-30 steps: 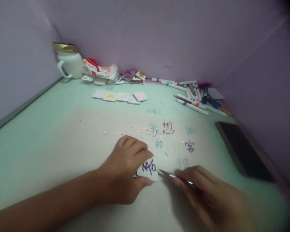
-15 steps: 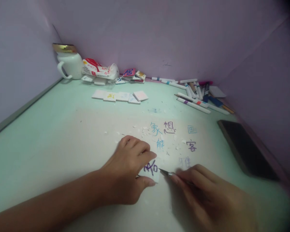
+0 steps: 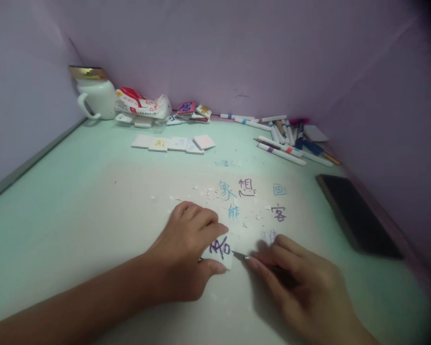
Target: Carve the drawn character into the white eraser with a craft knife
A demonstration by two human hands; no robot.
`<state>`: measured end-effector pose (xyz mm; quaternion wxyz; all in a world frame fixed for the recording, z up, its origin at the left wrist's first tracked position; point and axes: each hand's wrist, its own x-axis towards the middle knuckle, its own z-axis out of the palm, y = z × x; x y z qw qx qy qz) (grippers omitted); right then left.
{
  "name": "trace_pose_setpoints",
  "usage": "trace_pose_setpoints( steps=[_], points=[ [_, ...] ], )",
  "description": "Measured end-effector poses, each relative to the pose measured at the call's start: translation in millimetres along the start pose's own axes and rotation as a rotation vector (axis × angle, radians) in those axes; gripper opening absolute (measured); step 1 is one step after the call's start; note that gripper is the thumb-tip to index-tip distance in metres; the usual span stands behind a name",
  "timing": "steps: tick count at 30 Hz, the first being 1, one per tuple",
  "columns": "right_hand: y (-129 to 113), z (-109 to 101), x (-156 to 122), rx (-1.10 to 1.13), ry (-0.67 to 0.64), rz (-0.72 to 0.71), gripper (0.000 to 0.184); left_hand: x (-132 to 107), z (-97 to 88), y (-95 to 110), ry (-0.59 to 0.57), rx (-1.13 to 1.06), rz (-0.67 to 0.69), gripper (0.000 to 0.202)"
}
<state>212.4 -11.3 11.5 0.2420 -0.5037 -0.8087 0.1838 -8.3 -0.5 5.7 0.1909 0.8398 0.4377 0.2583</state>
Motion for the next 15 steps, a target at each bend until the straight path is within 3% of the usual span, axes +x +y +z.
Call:
trace_pose_setpoints(
  steps=[15],
  points=[
    [-0.3, 0.3, 0.1, 0.031, -0.022, 0.022, 0.027, 0.5, -1.5, 1.8, -0.021, 0.044, -0.037, 0.038]
  ],
)
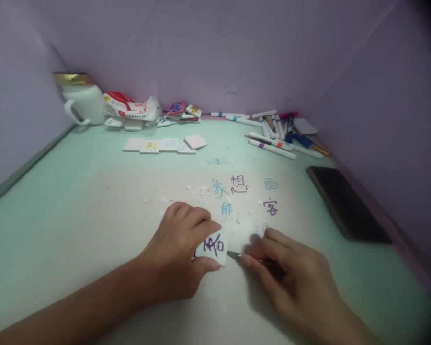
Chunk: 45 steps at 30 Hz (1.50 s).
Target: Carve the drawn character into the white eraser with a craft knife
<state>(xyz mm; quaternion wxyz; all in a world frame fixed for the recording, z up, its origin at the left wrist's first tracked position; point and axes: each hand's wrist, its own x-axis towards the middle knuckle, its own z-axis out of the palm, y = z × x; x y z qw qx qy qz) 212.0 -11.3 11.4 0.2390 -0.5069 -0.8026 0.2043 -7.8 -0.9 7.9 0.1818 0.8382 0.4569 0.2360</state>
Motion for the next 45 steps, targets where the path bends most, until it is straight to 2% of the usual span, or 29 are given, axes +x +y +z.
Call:
trace_pose_setpoints(
  steps=[5, 8, 12, 15, 17, 28, 45],
  points=[
    [-0.2, 4.0, -1.9, -0.015, 0.03, 0.063, 0.028, -0.1, 2.7, 2.2, 0.061, 0.082, 0.021, 0.033],
    [0.5, 6.2, -3.1, -0.025, 0.054, 0.05, 0.026, -2.0, 4.0, 5.0, 0.08, 0.146, 0.044, 0.04],
    [1.5, 4.2, -2.4, -0.042, 0.064, 0.005, 0.023, -5.5, -1.8, 6.8, -0.024, 0.174, 0.106, 0.061],
    [1.2, 0.7, -0.4, -0.025, 0.026, -0.004, 0.02, -6.0, -7.9, 6.0, -0.119, 0.173, 0.115, 0.067],
    [0.7, -0.5, 0.9, -0.01, 0.007, 0.006, 0.02, -5.8, -9.1, 4.4, -0.135, 0.164, 0.118, 0.069],
    [-0.9, 3.1, 1.7, -0.035, 0.034, -0.034, 0.023, -12.7, 5.5, -0.3, 0.041, 0.124, 0.109, 0.067],
    [-4.4, 3.3, -3.0, -0.019, 0.04, -0.01, 0.023, -15.0, 6.2, 4.1, 0.064, 0.162, 0.07, 0.063]
  ],
)
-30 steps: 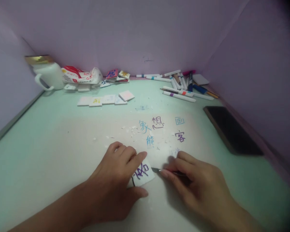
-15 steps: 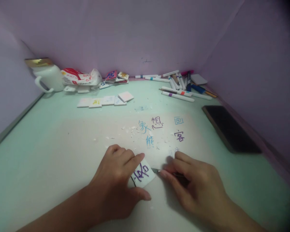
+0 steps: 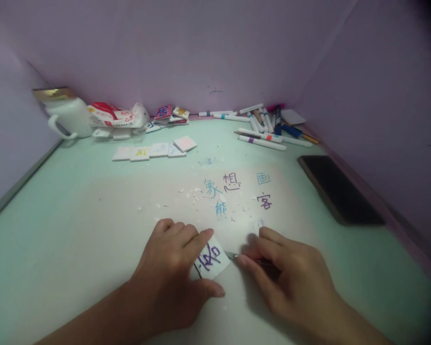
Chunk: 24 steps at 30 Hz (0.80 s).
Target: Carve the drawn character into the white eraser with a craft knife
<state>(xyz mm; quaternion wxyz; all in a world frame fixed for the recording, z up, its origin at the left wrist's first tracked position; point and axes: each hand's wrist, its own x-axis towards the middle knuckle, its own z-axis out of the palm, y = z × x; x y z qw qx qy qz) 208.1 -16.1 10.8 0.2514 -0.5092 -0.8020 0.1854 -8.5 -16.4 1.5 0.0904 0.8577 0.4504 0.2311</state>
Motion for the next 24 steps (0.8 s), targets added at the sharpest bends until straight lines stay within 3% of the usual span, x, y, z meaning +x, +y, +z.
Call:
trace_pose_setpoints(
  steps=[6, 17, 24],
  points=[
    [-2.0, 6.5, -2.4, -0.014, 0.036, 0.082, 0.025, 1.4, 0.5, -2.0, -0.03, -0.054, 0.047, 0.06],
    [2.0, -5.6, 2.7, -0.016, -0.096, -0.047, 0.023, 3.8, -0.3, 3.0, -0.025, -0.081, -0.011, 0.048],
    [3.7, -8.2, 4.6, 0.018, -0.146, -0.045, 0.02, 4.2, -1.0, 2.6, -0.035, -0.076, 0.004, 0.049]
  ],
)
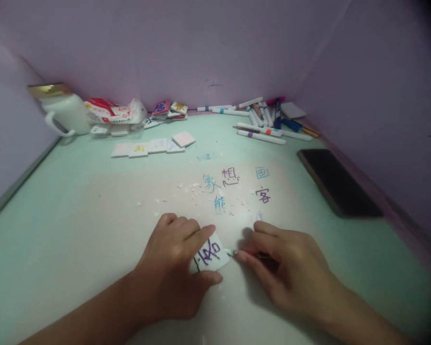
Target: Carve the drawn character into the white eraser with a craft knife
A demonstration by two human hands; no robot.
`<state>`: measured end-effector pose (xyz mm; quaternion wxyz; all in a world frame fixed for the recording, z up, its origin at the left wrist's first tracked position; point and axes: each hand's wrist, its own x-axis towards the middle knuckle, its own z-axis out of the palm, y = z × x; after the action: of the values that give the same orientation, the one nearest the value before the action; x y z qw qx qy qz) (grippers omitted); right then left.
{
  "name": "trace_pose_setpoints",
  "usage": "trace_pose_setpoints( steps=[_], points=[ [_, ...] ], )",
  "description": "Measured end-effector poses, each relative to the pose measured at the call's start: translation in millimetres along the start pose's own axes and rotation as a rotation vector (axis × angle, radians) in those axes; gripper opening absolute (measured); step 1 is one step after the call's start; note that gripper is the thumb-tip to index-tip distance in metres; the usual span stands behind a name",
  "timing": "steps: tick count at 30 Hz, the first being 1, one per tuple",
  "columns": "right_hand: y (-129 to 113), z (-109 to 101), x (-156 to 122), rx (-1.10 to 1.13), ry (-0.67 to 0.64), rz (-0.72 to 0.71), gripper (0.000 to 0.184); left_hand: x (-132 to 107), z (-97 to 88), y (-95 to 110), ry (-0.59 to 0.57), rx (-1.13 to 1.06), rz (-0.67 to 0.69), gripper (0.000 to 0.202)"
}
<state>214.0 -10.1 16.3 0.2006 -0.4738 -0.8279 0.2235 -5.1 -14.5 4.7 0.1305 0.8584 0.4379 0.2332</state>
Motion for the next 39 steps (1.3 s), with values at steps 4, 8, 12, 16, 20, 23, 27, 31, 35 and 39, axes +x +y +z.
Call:
trace_pose_setpoints(
  steps=[4, 8, 12, 16, 20, 23, 27, 31, 35, 39],
  points=[
    [1.4, -2.9, -0.4, 0.01, -0.042, 0.0, 0.021, 0.1, -0.3, 0.1, 0.003, 0.001, -0.007, 0.047],
    [2.8, -6.6, 0.0, 0.017, -0.078, 0.006, 0.021, -0.3, -0.4, 0.4, -0.02, 0.0, -0.028, 0.045],
    [4.1, -7.6, 3.1, 0.033, -0.112, 0.009, 0.021, -0.4, -1.8, 0.3, -0.046, -0.003, -0.036, 0.045],
    [5.5, -8.7, 5.5, 0.055, -0.129, 0.003, 0.022, 0.9, -3.3, 0.4, -0.078, 0.005, -0.037, 0.045],
    [10.7, -14.6, 6.0, 0.097, -0.175, 0.041, 0.023, 2.2, -5.0, 0.9, -0.117, 0.003, -0.028, 0.047],
    [16.6, -21.8, 6.4, 0.148, -0.23, 0.051, 0.021, 3.6, -8.9, -1.2, -0.156, 0.008, -0.006, 0.049],
    [18.6, -26.7, 5.9, 0.295, -0.156, 0.061, 0.022, 6.8, -15.7, -8.5, -0.18, -0.051, 0.068, 0.049],
    [15.0, -23.1, 1.8, 0.552, 0.112, 0.231, 0.011, 6.9, -16.2, -8.9, -0.023, -0.122, 0.103, 0.053],
    [15.9, -21.4, 0.4, 0.812, 0.157, 0.275, 0.013, 1.0, -10.3, 4.7, 0.091, -0.067, -0.056, 0.049],
    [20.2, -22.0, 1.3, 0.909, 0.074, 0.283, 0.018, -3.5, -6.8, 15.1, 0.024, -0.005, -0.146, 0.043]
  ],
)
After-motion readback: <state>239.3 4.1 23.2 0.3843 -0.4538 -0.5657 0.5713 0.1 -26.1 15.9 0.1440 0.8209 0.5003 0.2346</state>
